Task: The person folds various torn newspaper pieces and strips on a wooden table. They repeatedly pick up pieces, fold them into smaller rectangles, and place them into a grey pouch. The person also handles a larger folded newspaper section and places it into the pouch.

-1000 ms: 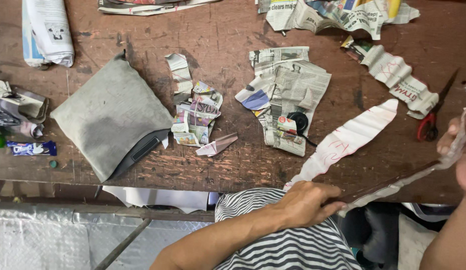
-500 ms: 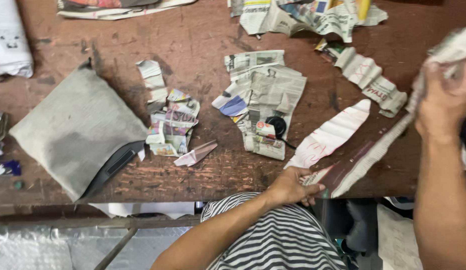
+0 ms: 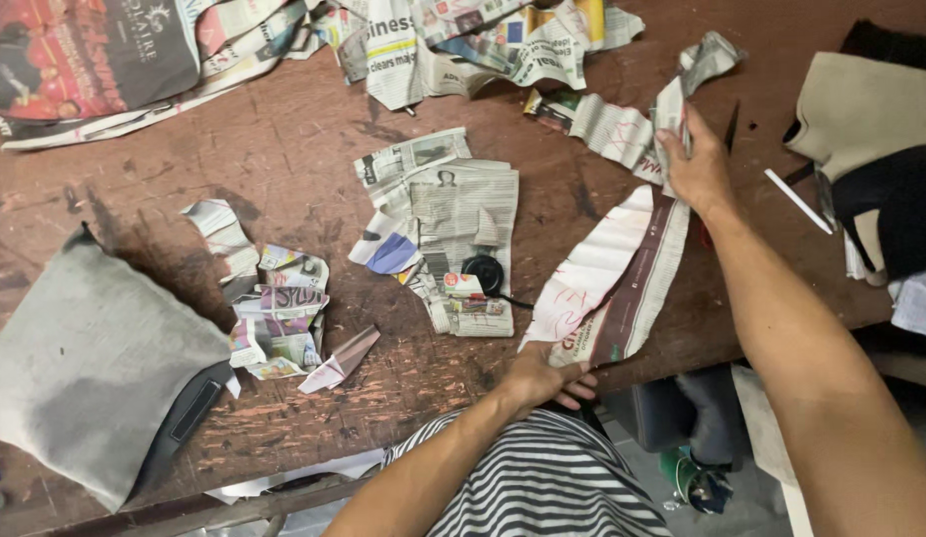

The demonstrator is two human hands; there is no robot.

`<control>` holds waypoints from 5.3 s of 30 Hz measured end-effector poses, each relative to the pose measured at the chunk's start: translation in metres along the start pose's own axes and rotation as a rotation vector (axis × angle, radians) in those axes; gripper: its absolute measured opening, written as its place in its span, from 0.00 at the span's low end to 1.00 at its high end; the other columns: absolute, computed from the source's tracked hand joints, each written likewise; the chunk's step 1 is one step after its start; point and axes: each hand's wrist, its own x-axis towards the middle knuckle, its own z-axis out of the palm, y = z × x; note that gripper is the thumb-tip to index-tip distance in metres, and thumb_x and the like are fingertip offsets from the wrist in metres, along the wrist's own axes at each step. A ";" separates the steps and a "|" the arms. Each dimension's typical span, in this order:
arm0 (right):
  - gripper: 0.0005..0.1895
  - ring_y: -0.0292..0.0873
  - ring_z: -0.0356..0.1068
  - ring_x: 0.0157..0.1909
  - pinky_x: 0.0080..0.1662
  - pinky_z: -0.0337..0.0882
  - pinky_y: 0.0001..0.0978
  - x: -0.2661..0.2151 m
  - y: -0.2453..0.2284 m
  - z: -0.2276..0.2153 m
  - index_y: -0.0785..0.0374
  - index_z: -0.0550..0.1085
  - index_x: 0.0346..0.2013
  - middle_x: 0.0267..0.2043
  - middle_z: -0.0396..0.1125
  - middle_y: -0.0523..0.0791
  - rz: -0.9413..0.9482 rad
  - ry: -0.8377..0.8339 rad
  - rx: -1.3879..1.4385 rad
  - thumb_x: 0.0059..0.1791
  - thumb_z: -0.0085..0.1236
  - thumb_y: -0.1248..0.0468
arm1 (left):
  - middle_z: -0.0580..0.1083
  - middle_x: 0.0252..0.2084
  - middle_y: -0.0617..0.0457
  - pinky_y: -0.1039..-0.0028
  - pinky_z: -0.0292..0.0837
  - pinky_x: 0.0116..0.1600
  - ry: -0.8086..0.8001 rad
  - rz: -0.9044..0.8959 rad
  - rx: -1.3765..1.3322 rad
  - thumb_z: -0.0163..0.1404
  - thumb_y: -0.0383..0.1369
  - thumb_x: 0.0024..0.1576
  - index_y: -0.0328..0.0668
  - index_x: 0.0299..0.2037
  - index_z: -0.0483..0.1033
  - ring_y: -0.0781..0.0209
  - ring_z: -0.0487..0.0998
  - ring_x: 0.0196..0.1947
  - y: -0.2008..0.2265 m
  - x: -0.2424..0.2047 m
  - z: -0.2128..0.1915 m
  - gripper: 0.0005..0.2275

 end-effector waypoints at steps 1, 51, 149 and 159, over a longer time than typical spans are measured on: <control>0.27 0.51 0.69 0.66 0.65 0.66 0.39 -0.003 -0.003 0.002 0.66 0.64 0.71 0.64 0.69 0.56 -0.003 -0.008 0.021 0.58 0.56 0.64 | 0.80 0.45 0.37 0.68 0.83 0.35 0.011 -0.012 0.009 0.48 0.28 0.63 0.29 0.58 0.70 0.50 0.84 0.38 -0.001 -0.003 0.001 0.15; 0.22 0.46 0.68 0.61 0.61 0.65 0.38 -0.172 -0.029 0.049 0.66 0.65 0.66 0.61 0.69 0.51 0.403 0.247 0.191 0.57 0.52 0.66 | 0.79 0.41 0.40 0.56 0.74 0.51 0.510 0.122 0.955 0.60 0.40 0.53 0.42 0.50 0.78 0.42 0.81 0.44 0.009 -0.077 -0.016 0.18; 0.36 0.66 0.48 0.73 0.68 0.51 0.60 -0.215 -0.083 0.026 0.58 0.59 0.71 0.74 0.49 0.59 0.279 0.180 -0.270 0.50 0.56 0.57 | 0.62 0.69 0.37 0.48 0.62 0.64 0.420 1.124 1.784 0.55 0.41 0.58 0.55 0.64 0.72 0.35 0.63 0.66 0.207 0.141 -0.027 0.22; 0.33 0.65 0.42 0.77 0.71 0.46 0.59 -0.231 -0.071 0.036 0.52 0.58 0.72 0.77 0.45 0.58 0.221 0.142 -0.379 0.52 0.52 0.57 | 0.60 0.73 0.42 0.43 0.52 0.72 0.513 0.962 1.847 0.51 0.43 0.61 0.54 0.69 0.65 0.40 0.58 0.72 0.212 0.145 -0.044 0.25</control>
